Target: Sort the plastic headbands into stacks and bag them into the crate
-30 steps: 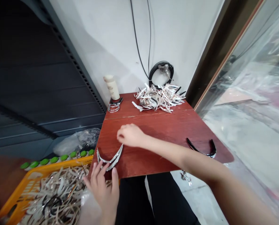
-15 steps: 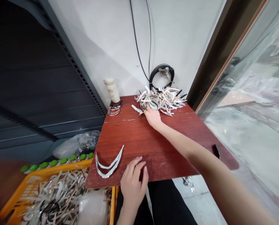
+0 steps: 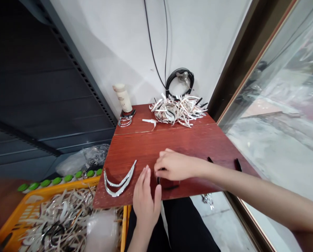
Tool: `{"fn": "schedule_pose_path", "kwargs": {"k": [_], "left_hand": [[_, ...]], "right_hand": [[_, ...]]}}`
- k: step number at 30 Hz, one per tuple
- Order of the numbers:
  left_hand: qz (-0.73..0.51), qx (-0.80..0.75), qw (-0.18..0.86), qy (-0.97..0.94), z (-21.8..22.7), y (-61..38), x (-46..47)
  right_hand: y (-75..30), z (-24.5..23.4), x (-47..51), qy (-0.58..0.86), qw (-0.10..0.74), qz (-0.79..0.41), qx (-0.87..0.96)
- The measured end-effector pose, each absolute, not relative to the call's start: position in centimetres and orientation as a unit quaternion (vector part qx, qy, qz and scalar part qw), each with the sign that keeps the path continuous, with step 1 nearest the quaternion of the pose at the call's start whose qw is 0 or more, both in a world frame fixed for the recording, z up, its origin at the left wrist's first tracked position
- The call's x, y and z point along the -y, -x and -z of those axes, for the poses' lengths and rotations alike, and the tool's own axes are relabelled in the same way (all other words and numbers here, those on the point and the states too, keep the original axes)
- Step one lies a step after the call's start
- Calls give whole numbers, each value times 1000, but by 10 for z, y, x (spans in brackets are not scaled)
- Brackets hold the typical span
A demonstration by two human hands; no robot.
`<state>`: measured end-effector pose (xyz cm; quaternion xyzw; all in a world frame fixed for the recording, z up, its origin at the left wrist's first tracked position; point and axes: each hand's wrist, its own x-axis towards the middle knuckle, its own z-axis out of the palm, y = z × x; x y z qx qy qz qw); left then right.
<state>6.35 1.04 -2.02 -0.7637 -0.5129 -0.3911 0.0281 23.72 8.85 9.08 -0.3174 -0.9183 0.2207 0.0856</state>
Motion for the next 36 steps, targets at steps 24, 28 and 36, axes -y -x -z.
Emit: {"fn": "schedule_pose_path", "kwargs": {"k": [24, 28, 36], "left_hand": [[319, 482, 38, 815, 14, -63, -15], [319, 479, 34, 817, 13, -63, -14], [330, 478, 3, 814, 9, -63, -13]], "right_hand": [[-298, -72, -278, 703, 111, 178, 680], [-305, -97, -277, 713, 174, 197, 650], [-316, -124, -247, 655, 153, 120, 730]]}}
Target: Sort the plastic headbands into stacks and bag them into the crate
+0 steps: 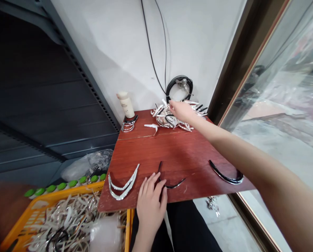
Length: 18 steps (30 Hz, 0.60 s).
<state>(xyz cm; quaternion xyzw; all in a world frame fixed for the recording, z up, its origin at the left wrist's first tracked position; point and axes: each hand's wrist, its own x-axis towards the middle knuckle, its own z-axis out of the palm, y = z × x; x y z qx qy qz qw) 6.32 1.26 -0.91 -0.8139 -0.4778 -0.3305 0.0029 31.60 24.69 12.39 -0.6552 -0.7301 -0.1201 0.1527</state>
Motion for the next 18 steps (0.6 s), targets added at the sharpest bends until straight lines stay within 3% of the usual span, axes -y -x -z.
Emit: {"fn": "schedule_pose_path", "kwargs": {"k": [4, 12, 18], "left_hand": [[336, 474, -11, 814, 9, -63, -12], [333, 483, -15, 810, 11, -64, -11], [324, 485, -8, 812, 11, -64, -11]], "right_hand": [[-307, -98, -213, 585, 119, 48, 801], [-292, -51, -186, 620, 79, 34, 780], [-297, -47, -178, 590, 118, -16, 798]]}}
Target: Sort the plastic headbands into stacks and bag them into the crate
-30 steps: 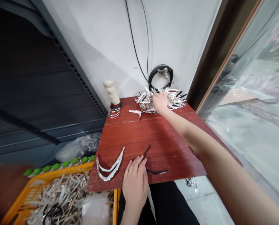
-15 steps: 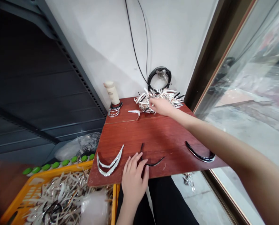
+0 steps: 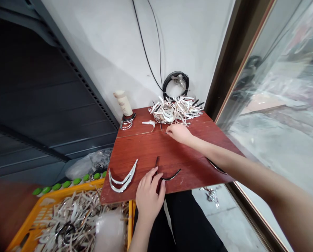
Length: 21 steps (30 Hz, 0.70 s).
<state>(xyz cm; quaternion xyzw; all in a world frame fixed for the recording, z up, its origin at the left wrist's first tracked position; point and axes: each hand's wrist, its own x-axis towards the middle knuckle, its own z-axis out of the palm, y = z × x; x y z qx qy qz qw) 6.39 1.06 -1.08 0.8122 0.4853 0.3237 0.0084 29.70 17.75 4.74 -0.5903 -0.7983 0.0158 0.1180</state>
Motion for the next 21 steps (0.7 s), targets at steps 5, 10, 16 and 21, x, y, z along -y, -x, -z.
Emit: {"fn": "schedule_pose_path", "kwargs": {"k": [5, 10, 16, 21], "left_hand": [[-310, -509, 8, -803, 11, -66, -11], [-288, -525, 4, -801, 12, -69, -12], [-285, -536, -42, -793, 13, -68, -14], [-285, -537, -45, -792, 13, -69, -13]], "right_hand": [[-293, -89, -129, 433, 247, -62, 864], [-285, -110, -111, 415, 84, -115, 899], [-239, -65, -123, 349, 84, -161, 919], [-234, -49, -115, 507, 186, -85, 837]]}}
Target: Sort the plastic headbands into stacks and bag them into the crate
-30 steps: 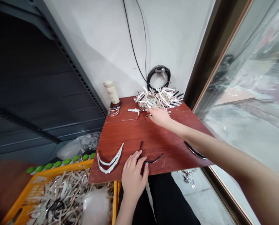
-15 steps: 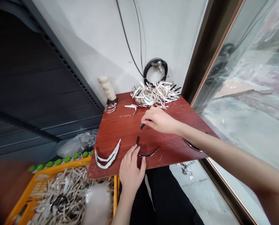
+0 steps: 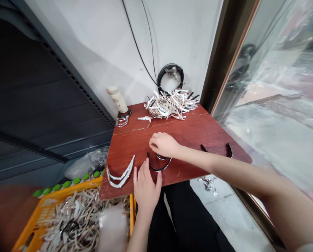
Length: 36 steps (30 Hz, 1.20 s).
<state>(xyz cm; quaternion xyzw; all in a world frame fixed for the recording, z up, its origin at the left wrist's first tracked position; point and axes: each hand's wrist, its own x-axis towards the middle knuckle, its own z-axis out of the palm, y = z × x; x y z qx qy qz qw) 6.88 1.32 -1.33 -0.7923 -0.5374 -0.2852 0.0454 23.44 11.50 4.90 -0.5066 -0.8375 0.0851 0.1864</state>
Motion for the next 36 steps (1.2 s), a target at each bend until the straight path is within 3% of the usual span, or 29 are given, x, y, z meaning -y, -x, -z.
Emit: {"fn": "schedule_pose_path", "kwargs": {"k": [3, 6, 13, 19, 25, 32, 36], "left_hand": [[302, 553, 27, 776, 16, -69, -12], [304, 569, -26, 764, 18, -68, -13], [277, 587, -134, 749, 7, -62, -16], [305, 578, -108, 749, 7, -64, -21], [250, 612, -33, 749, 4, -72, -19], [230, 622, -30, 748, 4, -73, -19], [236, 623, -20, 746, 5, -75, -19]], "right_hand": [[-243, -44, -99, 573, 138, -132, 797], [-242, -39, -79, 526, 138, -167, 822], [-215, -35, -40, 516, 135, -60, 844], [-247, -26, -44, 472, 118, 29, 873], [-351, -65, -55, 511, 98, 96, 849], [-453, -61, -28, 617, 28, -54, 784], [-451, -55, 6, 630, 50, -97, 769]]}}
